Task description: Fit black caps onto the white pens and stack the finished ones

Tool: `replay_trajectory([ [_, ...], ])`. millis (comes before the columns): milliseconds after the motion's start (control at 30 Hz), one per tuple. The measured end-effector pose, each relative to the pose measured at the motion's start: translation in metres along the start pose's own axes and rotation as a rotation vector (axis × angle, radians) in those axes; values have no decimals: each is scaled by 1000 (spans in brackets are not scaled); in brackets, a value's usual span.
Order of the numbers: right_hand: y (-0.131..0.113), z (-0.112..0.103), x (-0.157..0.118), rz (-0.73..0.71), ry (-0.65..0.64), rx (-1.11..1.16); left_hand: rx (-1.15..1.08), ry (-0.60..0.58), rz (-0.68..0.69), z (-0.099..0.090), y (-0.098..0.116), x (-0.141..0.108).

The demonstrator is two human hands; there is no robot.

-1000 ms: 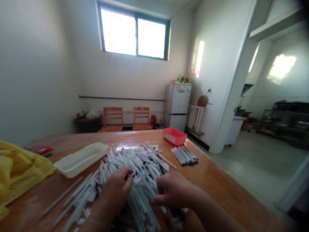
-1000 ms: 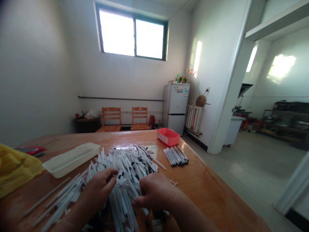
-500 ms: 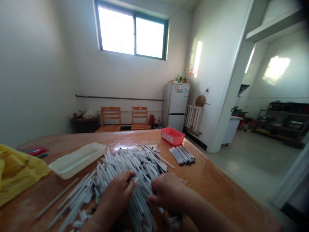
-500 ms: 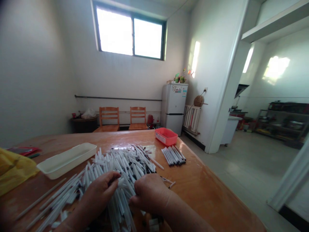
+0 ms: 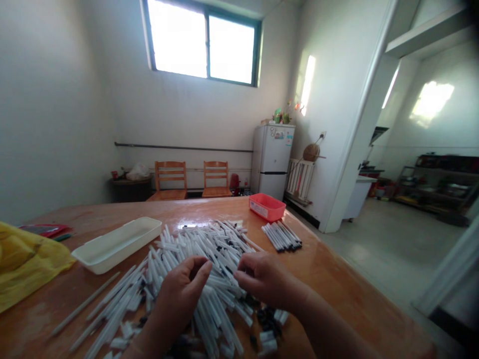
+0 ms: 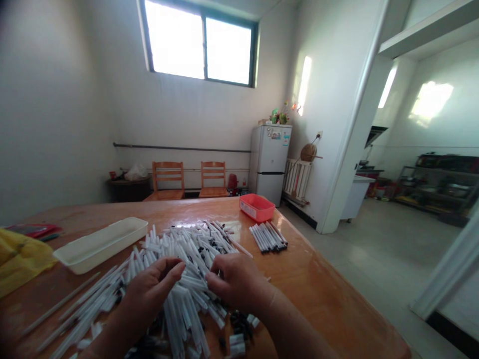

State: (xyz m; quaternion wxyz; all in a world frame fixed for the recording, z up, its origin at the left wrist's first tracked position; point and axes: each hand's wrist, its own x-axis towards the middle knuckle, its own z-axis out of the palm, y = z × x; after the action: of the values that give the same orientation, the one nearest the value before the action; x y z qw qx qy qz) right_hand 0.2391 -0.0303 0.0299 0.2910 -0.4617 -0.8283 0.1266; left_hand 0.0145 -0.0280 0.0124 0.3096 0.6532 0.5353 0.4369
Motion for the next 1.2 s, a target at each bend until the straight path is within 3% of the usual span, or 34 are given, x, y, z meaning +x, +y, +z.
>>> replay_trajectory([
  [133, -5, 11, 1, -53, -57, 79, -372, -115, -149, 9, 6, -4],
  [233, -4, 19, 4, -34, -53, 88, -539, -79, -199, 12, -1, -2],
  [400, 2, 31, 12, 93, 82, -89, -611, 44, -273, 9, -10, 0],
  [700, 0, 45, 12, 149, 12, -315, -676, 61, -369, 9, -5, -1],
  [933, 6, 34, 13, 177, -28, -293, -713, 33, -410, 9, -5, -3],
  [1200, 8, 4, 4, 141, -14, 39, -822, -72, -420, 6, -1, -5],
])
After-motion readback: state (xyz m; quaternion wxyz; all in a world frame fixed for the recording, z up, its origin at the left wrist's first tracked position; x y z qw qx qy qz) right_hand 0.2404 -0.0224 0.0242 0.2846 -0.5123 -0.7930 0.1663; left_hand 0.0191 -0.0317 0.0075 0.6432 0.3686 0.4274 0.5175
